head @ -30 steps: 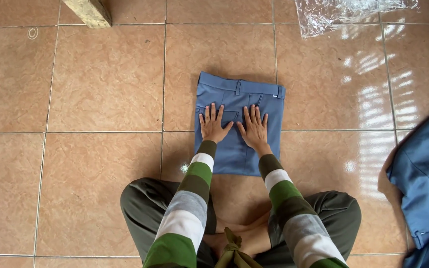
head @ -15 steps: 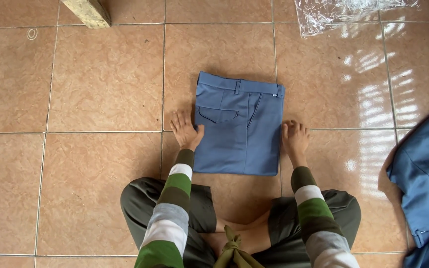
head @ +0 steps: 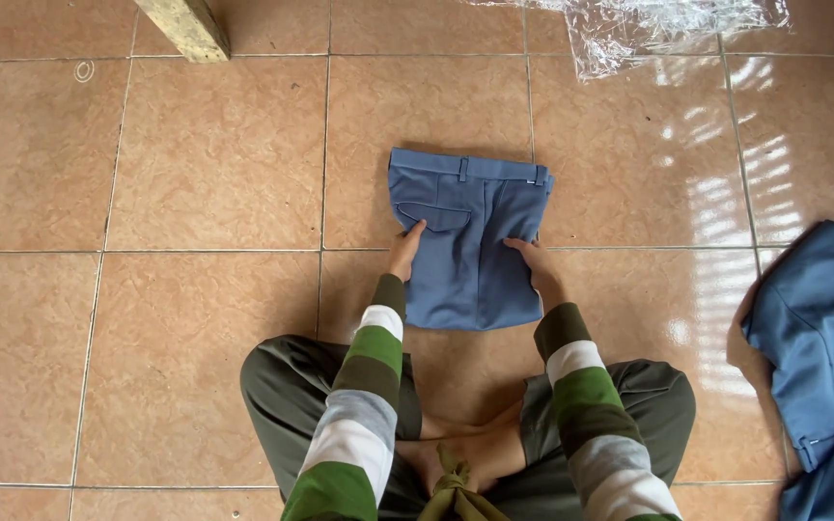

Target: Folding blue pants into neat rectangles on the floor.

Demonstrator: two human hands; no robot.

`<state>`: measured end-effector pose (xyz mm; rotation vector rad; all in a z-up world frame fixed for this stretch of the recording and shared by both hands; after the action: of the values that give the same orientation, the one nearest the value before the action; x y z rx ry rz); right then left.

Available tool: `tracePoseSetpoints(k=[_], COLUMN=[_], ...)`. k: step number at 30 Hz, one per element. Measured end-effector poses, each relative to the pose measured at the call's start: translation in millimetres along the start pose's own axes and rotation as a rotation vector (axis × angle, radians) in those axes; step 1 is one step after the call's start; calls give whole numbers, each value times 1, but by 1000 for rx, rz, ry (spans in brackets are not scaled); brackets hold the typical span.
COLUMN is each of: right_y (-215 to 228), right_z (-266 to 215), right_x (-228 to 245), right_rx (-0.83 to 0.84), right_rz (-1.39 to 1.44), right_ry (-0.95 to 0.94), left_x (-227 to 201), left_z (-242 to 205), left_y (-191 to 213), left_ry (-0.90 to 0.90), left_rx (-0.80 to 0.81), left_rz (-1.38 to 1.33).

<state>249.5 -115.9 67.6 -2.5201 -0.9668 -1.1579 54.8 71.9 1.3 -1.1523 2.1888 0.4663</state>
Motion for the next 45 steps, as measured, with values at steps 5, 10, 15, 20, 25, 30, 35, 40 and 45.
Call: tracePoseSetpoints(k=[5,10,15,20,25,30,35,40,45], right_y=[32,58,65,56,17,-62,-163,-282,-396], right_z=[20,50,59,57,43,28,-4,-69,-134], right_x=[-11,-22,-12,13,54,85,104,104,76], right_rx=[106,171,212,268,332,414,503,596,716], right_rz=[160,322,432,445,430,383,315,227,83], right_ry=[14,40,72,127,167,191,193,159,137], left_x=[-28,-26,-52,-75,-58,-54,-61,-53,-15], left_z=[-49,-43,-64,-99,-32,-10,-70,-178,-279], left_y=[12,15,14,28,72,153,254,355,441], left_ry=[4,-45,-84,-152,-228,-273,-301,-347,-418], left_rx=[16,6,57,37,17,-38,-125,-230,-385], left_rz=[-199,-293,-385,-436,-560,-665,-770,-893,-997])
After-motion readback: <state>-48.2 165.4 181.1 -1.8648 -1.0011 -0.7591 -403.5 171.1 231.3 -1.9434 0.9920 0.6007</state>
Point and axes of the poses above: each hand's wrist, its own z-axis towards the middle knuckle, its own y-axis out of the back of the hand, x = y × z, the point moved 2 cm from there along z, towards the middle knuckle, and after that the axes turned 7 degrees about y, right-handed, at the moved point
